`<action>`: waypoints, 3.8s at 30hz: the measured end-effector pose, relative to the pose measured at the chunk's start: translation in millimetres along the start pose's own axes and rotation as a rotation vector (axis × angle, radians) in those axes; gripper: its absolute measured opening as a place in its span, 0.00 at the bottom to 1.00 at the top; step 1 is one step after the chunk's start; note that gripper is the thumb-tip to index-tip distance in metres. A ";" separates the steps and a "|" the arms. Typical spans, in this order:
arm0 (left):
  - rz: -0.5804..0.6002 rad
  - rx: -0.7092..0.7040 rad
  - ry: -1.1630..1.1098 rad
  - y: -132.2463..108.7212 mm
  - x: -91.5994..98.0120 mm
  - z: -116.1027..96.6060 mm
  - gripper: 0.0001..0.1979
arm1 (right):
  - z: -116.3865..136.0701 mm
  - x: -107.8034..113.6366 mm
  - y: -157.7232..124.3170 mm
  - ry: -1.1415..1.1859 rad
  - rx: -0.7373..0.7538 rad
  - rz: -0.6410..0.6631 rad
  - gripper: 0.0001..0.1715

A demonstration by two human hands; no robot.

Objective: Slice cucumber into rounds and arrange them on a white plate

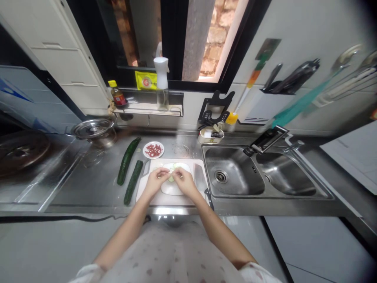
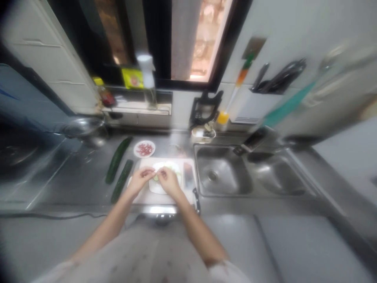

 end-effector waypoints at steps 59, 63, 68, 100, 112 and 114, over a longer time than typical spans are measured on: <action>0.098 -0.065 0.000 -12.0 -17.9 -63.2 0.25 | 41.7 21.2 2.4 -0.122 0.200 0.090 0.09; 0.097 -0.112 0.062 -13.0 -19.8 -65.5 0.23 | 32.0 20.8 4.4 -0.029 0.105 0.090 0.09; 0.089 -0.159 0.165 -14.3 -20.1 -65.8 0.23 | 25.9 21.2 5.7 0.082 0.034 0.089 0.08; 0.165 0.084 0.284 7.6 -34.2 70.3 0.18 | -96.8 -20.5 -13.8 -0.195 -0.243 0.284 0.07; 0.271 0.115 0.918 3.3 -45.9 89.3 0.19 | -99.0 -30.8 -31.3 -0.623 -0.352 0.420 0.14; 0.280 0.107 0.983 2.0 -48.0 88.4 0.20 | -98.5 -32.3 -33.1 -0.687 -0.347 0.432 0.15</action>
Point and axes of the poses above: each hand's wrist, its own y-axis towards the middle knuckle, its own x-axis out of the back of the hand, z = x × y, the point moved 9 cm from there along y, towards the middle knuckle, and after that the axes turned 1 degree about -y, right-handed, at the moved point
